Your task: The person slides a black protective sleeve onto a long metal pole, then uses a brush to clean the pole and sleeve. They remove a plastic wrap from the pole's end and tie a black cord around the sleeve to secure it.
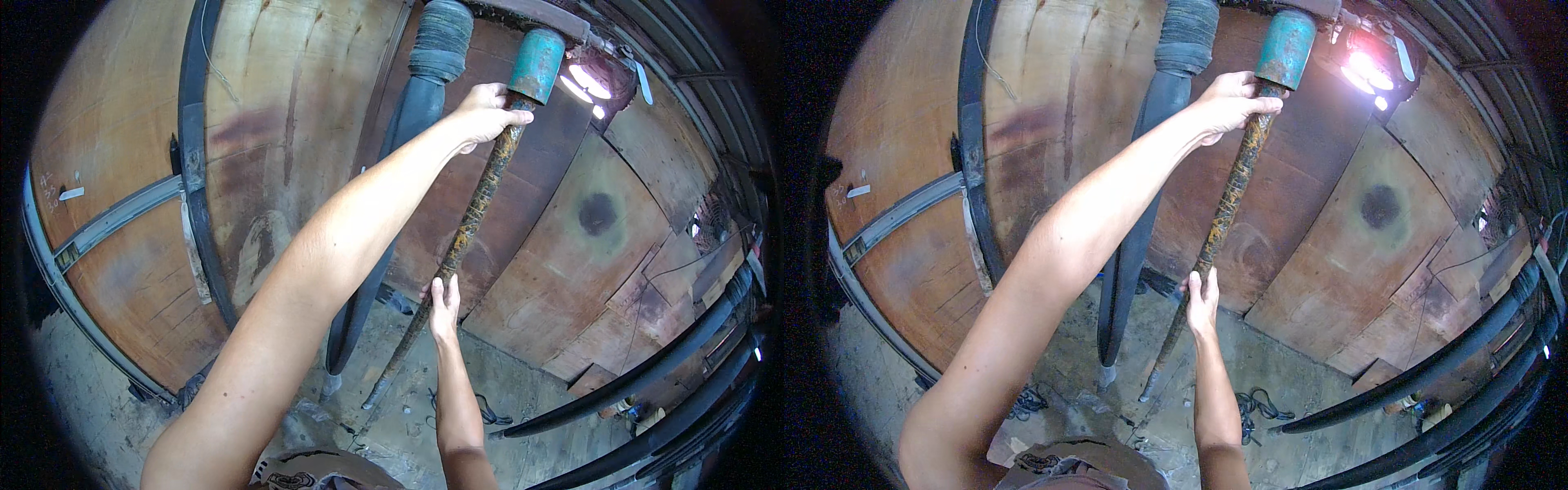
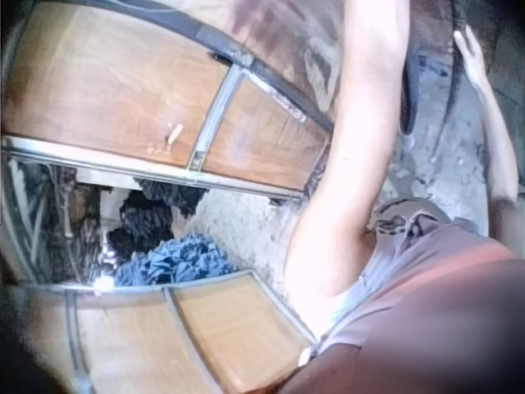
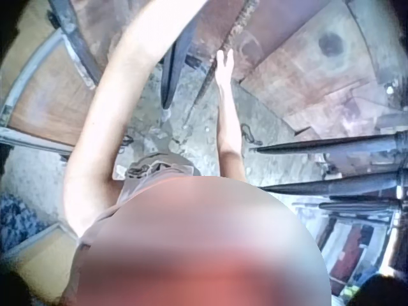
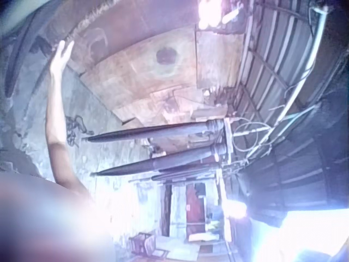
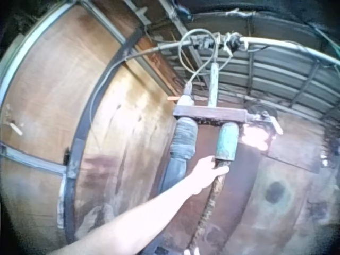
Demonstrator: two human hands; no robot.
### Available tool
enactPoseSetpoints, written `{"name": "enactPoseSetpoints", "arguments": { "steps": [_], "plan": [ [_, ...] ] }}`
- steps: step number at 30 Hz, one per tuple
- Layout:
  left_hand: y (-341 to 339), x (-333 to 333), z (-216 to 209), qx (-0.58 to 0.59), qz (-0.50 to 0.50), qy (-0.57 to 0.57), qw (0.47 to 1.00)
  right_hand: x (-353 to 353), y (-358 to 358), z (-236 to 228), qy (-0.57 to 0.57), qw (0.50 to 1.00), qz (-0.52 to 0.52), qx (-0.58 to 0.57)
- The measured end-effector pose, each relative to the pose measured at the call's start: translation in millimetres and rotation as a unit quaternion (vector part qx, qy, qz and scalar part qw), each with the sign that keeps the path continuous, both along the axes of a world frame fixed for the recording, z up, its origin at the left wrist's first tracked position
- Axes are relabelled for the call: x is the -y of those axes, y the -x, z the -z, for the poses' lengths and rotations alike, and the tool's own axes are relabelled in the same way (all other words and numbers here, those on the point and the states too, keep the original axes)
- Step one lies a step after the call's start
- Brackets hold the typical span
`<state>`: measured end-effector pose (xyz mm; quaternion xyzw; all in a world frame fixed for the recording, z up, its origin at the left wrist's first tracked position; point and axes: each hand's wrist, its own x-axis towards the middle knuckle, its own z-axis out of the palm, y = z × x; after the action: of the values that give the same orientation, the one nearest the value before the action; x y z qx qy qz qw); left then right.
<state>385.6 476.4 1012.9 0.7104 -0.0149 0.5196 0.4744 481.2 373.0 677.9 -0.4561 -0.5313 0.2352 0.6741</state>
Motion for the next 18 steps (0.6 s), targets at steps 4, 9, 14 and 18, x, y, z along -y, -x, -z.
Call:
{"name": "enactPoseSetpoints", "arguments": {
  "steps": [4, 9, 14, 18],
  "plan": [
    [7.8, 10.7, 5.6, 0.016, -0.008, -0.008, 1.0, 10.6, 2.4, -3.8, -0.001, 1.0, -0.007, -0.006],
    [32.6, 45.1, 37.5, -0.034, -0.236, -0.145, 0.96, 23.5, 12.7, -4.7, -0.016, 0.999, 0.014, -0.03],
    [84.0, 61.7, 92.2, 0.113, -0.455, -0.367, 0.804, 36.5, 31.7, 1.7, -0.054, 0.996, 0.057, -0.035],
    [118.9, 43.1, 118.4, 0.128, -0.558, -0.3, 0.763, 45.9, 41.6, 2.5, -0.059, 0.996, 0.034, -0.057]
  ]
}}
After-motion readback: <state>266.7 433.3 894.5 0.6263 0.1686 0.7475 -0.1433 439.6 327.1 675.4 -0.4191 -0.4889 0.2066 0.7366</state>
